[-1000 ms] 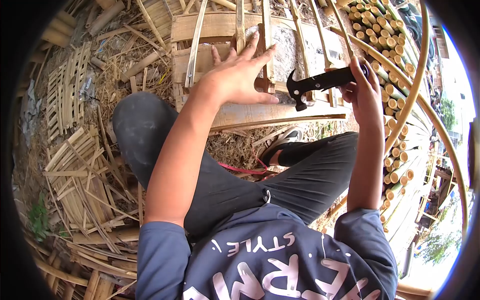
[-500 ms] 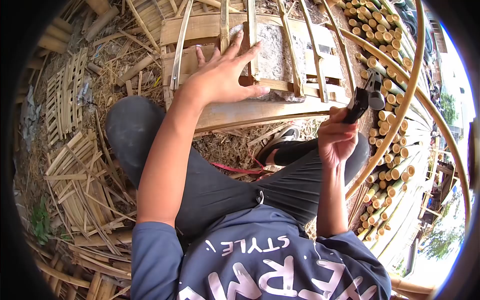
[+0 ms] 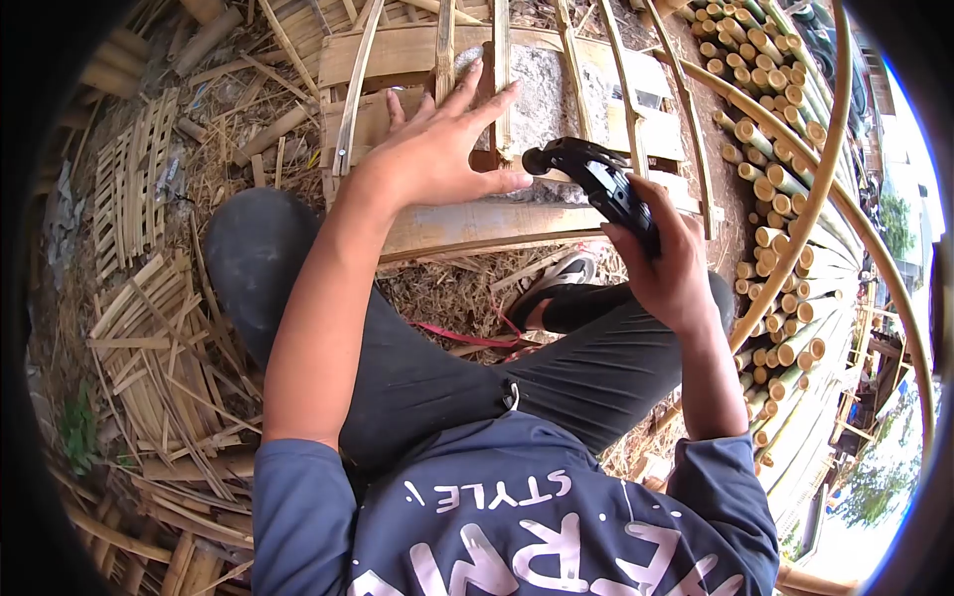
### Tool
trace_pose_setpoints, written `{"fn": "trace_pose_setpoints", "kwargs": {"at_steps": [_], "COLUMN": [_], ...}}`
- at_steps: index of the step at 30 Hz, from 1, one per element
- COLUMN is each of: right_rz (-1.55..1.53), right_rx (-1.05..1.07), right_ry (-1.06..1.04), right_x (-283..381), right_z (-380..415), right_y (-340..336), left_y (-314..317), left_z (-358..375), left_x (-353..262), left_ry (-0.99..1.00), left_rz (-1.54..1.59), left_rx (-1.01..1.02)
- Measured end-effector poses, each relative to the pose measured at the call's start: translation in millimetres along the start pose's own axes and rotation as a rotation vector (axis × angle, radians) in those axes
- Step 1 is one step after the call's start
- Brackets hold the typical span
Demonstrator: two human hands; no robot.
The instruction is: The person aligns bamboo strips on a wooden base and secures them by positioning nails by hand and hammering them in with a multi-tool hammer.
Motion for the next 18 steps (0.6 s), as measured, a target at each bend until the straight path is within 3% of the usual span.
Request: {"fn": "trace_pose_setpoints", "kwargs": {"at_steps": [5, 18], "right_rz": [0.284, 0.091], "right_rx": [0.025, 0.159], "right_ry": [-0.425, -0.174], "right_x": [-15, -16], "right_z": [-27, -47], "right_y": [1, -5], "left_y": [-1, -7], "left_z": [0, 5], "left_x": [1, -4], "left_ry": [-0.003, 0.016], "left_rz": [-0.01, -0.014], "left_rx": [0.007, 0.016]}}
Point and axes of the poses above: each hand's wrist, its own z-axis away from the middle knuckle, its own y-axis out of the palm, x = y × z, the point moved 1 cm from there along -z, towards the middle knuckle, and after that the axes turned 4 degrees about -z, right-handed, at the moved point
